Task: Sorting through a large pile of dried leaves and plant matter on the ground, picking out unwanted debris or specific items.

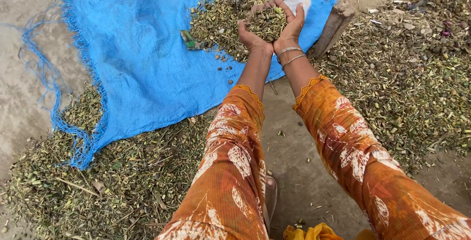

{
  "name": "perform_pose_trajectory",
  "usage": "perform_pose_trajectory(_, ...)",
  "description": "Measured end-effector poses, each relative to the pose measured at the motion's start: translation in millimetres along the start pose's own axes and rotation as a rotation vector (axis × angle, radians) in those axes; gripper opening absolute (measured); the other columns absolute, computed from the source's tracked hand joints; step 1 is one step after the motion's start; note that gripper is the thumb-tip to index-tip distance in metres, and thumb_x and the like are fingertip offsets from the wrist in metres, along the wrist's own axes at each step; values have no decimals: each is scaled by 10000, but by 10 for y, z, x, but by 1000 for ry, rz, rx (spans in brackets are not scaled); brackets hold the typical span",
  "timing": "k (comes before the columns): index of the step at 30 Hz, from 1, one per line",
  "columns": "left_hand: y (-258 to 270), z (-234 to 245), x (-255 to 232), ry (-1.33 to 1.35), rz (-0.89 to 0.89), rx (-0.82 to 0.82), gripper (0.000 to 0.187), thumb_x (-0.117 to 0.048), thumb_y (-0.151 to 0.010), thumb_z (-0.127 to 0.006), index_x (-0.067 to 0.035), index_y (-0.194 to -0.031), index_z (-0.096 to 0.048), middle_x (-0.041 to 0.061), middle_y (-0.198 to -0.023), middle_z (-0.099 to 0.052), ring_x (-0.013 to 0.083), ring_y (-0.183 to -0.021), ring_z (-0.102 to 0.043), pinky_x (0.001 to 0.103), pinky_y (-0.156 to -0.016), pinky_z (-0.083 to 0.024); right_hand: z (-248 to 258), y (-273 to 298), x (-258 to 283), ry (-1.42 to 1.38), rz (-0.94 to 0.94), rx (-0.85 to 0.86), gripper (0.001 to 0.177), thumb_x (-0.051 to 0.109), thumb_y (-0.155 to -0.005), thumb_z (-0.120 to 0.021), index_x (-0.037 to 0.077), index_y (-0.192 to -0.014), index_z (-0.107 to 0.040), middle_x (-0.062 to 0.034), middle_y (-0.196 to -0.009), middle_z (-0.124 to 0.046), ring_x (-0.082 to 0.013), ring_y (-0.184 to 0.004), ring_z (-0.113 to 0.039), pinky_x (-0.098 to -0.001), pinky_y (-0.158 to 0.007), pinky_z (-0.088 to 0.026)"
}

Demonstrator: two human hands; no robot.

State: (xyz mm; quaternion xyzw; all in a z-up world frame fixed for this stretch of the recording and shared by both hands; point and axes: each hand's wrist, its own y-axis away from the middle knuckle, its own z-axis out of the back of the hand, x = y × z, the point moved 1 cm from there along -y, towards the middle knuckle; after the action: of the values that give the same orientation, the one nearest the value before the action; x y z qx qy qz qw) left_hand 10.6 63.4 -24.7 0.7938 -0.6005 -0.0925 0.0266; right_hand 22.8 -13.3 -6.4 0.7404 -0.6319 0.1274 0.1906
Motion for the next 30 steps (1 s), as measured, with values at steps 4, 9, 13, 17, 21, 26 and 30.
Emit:
perform_pose_trajectory(4, -69, 1, -228, -33, -6, -102, 756, -556, -1040, -174, -5, -1415, -532, 185, -1305, -617, 363, -1212, -573, 540, -1082, -460, -65, -96, -242, 60, -52, -75, 771, 612, -952, -371, -31, -1182, -729, -153, -1096, -764, -304, -1002, -717, -478, -965, -597)
perform_pose_trajectory(9, -469, 438, -495, 36, -53, -168, 755, -579, -1042, -180, -17, -1405, -531, 173, -1245, -629, 348, -1174, -586, 543, -1060, -472, 78, -492, -695, 95, -127, -74, 790, 618, -947, -356, -36, -1166, -741, -158, -1058, -763, -308, -952, -715, -473, -937, -605)
perform_pose_trajectory(13, -603, 548, -798, 34, -100, -241, 760, -585, -1041, -178, -12, -1389, -536, 162, -1221, -641, 342, -1151, -604, 543, -1042, -490, -8, -621, -1035, 140, -184, -93, 781, 615, -949, -364, -39, -1150, -740, -161, -1024, -769, -310, -916, -721, -471, -913, -614)
perform_pose_trajectory(17, -797, 713, -1086, 81, -121, -245, 767, -621, -1022, -187, -22, -1346, -541, 168, -1189, -622, 357, -1108, -595, 560, -999, -490, 21, -829, -1391, 177, -227, -89, 776, 623, -937, -381, -25, -1137, -757, -169, -1042, -757, -323, -945, -703, -492, -932, -603)
perform_pose_trajectory(21, -741, 539, -1316, 47, -111, -302, 725, -623, -1020, -241, -67, -1382, -534, 165, -1260, -610, 357, -1161, -585, 570, -1025, -479, -129, -893, -1520, 416, -173, -134, 785, 661, -873, -426, 47, -1301, -660, -148, -1343, -628, -323, -1264, -465, -544, -1100, -367)
perform_pose_trajectory(26, -829, 500, -1583, -82, -130, -416, 716, -656, -982, -328, -118, -1424, -493, 131, -1360, -570, 357, -1238, -550, 588, -1075, -436, -82, -1147, -1643, 600, -123, -95, 942, 706, -828, -463, 159, -1582, -321, -110, -1658, -231, -309, -1535, -84, -598, -1185, 15)
perform_pose_trajectory(30, -895, 569, -1627, -47, -154, -335, 862, -704, -942, -423, -95, -1548, -343, 173, -1559, -396, 363, -1430, -377, 575, -1206, -262, -3, -1272, -1597, 567, -90, 41, 1062, 788, -852, -473, 117, -1644, -251, -184, -1743, -70, -396, -1588, -72, -633, -1239, 15)
